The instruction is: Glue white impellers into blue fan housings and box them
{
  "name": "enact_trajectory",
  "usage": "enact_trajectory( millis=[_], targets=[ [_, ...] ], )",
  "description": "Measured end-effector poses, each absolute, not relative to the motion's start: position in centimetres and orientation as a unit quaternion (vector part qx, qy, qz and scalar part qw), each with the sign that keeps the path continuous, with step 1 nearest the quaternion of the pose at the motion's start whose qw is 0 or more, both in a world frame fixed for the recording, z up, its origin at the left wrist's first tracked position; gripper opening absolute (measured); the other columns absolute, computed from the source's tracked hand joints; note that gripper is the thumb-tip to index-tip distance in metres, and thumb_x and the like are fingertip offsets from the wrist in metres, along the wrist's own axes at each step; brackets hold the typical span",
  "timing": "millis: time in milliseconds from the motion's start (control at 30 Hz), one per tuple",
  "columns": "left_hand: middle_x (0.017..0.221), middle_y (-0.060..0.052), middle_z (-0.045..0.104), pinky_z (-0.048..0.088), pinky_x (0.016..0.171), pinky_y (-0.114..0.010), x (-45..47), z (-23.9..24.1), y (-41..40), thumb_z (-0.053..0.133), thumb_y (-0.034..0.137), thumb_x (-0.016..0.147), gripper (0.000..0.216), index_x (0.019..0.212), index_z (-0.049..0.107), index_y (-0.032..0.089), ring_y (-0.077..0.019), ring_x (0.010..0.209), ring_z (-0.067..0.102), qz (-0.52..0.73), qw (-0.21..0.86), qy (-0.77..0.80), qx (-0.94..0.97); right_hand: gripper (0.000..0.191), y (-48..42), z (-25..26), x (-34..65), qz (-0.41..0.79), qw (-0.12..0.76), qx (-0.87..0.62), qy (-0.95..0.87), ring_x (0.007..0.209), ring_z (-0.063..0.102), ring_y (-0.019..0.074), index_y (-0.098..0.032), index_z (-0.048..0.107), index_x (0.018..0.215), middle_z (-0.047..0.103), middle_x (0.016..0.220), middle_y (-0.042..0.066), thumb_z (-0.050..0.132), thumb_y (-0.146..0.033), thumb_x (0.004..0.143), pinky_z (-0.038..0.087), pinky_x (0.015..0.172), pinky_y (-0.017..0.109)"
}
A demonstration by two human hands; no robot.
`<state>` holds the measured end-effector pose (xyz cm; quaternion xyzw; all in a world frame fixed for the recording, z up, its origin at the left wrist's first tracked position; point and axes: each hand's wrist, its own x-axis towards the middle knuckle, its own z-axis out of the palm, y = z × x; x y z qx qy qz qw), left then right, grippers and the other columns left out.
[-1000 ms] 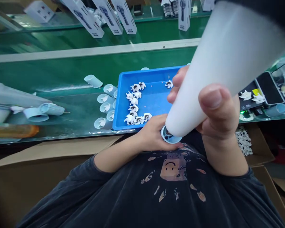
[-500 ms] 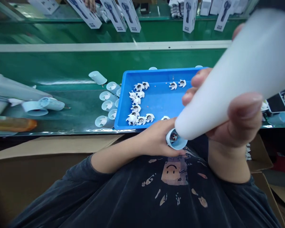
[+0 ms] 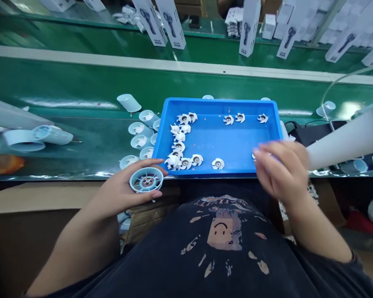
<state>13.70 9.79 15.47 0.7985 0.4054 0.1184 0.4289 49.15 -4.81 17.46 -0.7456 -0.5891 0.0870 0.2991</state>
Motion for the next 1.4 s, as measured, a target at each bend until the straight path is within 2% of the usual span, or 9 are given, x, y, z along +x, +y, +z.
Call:
enact_trajectory(
  millis=[133,233,433,633,733,900,1033,1233,1400],
  targets=[
    [0.104,-0.007,0.072,0.051,0.098,-0.047,14.3,15.3,9.0,0.076,0.058,0.066,0.068,0.123,0.060,0.024,-0.0309,0.098,0.067,0.114,0.430,0.363,0.819,0.029,0.0,14.2,51.4,0.077,0.027,-0.786,-0.613,0.118,0.044,0.0426,-0.016,0.071,0.100,0.059,0.112,0.017,0.061,-0.032,0.077,0.034,0.099,0.065],
    [0.106,-0.008,0.071,0.049,0.100,-0.048,14.0,15.3,8.9,0.074,0.061,0.069,0.067,0.123,0.061,0.023,-0.0310,0.101,0.067,0.133,0.429,0.351,0.821,0.023,2.2,13.2,52.0,0.060,-0.107,-0.771,-0.625,0.110,0.048,0.0390,-0.013,0.069,0.096,0.059,0.106,0.017,0.063,-0.025,0.077,0.040,0.092,0.054],
    [0.106,-0.008,0.070,0.050,0.098,-0.045,13.5,15.6,9.2,0.074,0.061,0.071,0.066,0.124,0.059,0.023,-0.0306,0.100,0.066,0.168,0.417,0.367,0.814,0.033,3.4,14.2,48.9,0.015,-0.209,-0.720,-0.662,0.099,0.056,0.0262,-0.010,0.059,0.118,0.057,0.111,0.014,0.034,-0.012,0.097,0.042,0.084,0.038],
    [0.102,-0.006,0.068,0.053,0.086,-0.041,13.8,15.1,9.7,0.077,0.060,0.069,0.074,0.126,0.049,0.023,-0.0282,0.094,0.066,0.198,0.422,0.385,0.796,0.028,3.1,15.0,48.3,0.117,-0.271,-0.651,-0.700,0.104,0.057,0.0211,-0.017,0.063,0.120,0.058,0.120,0.008,0.060,-0.015,0.092,0.048,0.089,0.035],
    [0.102,-0.006,0.066,0.054,0.078,-0.036,14.4,14.5,9.8,0.081,0.056,0.064,0.077,0.121,0.043,0.021,-0.0249,0.089,0.065,0.225,0.463,0.360,0.778,0.023,3.3,14.8,48.0,0.158,-0.273,-0.662,-0.680,0.101,0.058,0.0193,-0.015,0.064,0.116,0.059,0.114,0.007,0.058,-0.015,0.094,0.050,0.091,0.038],
    [0.108,-0.007,0.065,0.052,0.082,-0.037,16.4,14.4,9.6,0.080,0.050,0.069,0.058,0.107,0.049,0.021,-0.0259,0.097,0.064,0.240,0.484,0.302,0.785,0.022,3.8,14.0,47.3,0.198,-0.194,-0.709,-0.648,0.103,0.056,0.0223,-0.011,0.063,0.109,0.059,0.106,0.008,0.066,-0.013,0.087,0.047,0.098,0.048],
    [0.123,-0.009,0.064,0.048,0.099,-0.043,17.3,14.7,9.2,0.073,0.045,0.077,0.050,0.117,0.055,0.021,-0.0289,0.113,0.061,0.236,0.492,0.245,0.801,0.018,3.5,14.1,47.1,0.252,-0.006,-0.743,-0.620,0.103,0.057,0.0274,-0.009,0.064,0.101,0.059,0.102,0.013,0.062,-0.013,0.084,0.041,0.101,0.056],
    [0.140,-0.012,0.054,0.043,0.108,-0.044,18.0,14.6,8.5,0.067,0.037,0.080,0.060,0.133,0.048,0.018,-0.0302,0.125,0.054,0.191,0.457,0.213,0.842,0.069,0.8,15.3,43.9,0.495,0.315,-0.613,-0.529,0.077,0.063,0.0163,-0.017,0.054,0.115,0.062,0.094,0.007,0.054,-0.076,0.078,0.057,0.077,0.034],
    [0.130,-0.012,0.061,0.049,0.100,-0.043,19.1,15.3,8.3,0.073,0.034,0.081,0.059,0.132,0.050,0.017,-0.0297,0.118,0.059,0.170,0.391,0.187,0.885,0.058,-0.3,15.8,41.7,0.597,0.415,-0.511,-0.458,0.064,0.059,0.0096,-0.020,0.057,0.094,0.060,0.074,-0.001,0.076,-0.070,0.071,0.054,0.066,0.022]
  ],
)
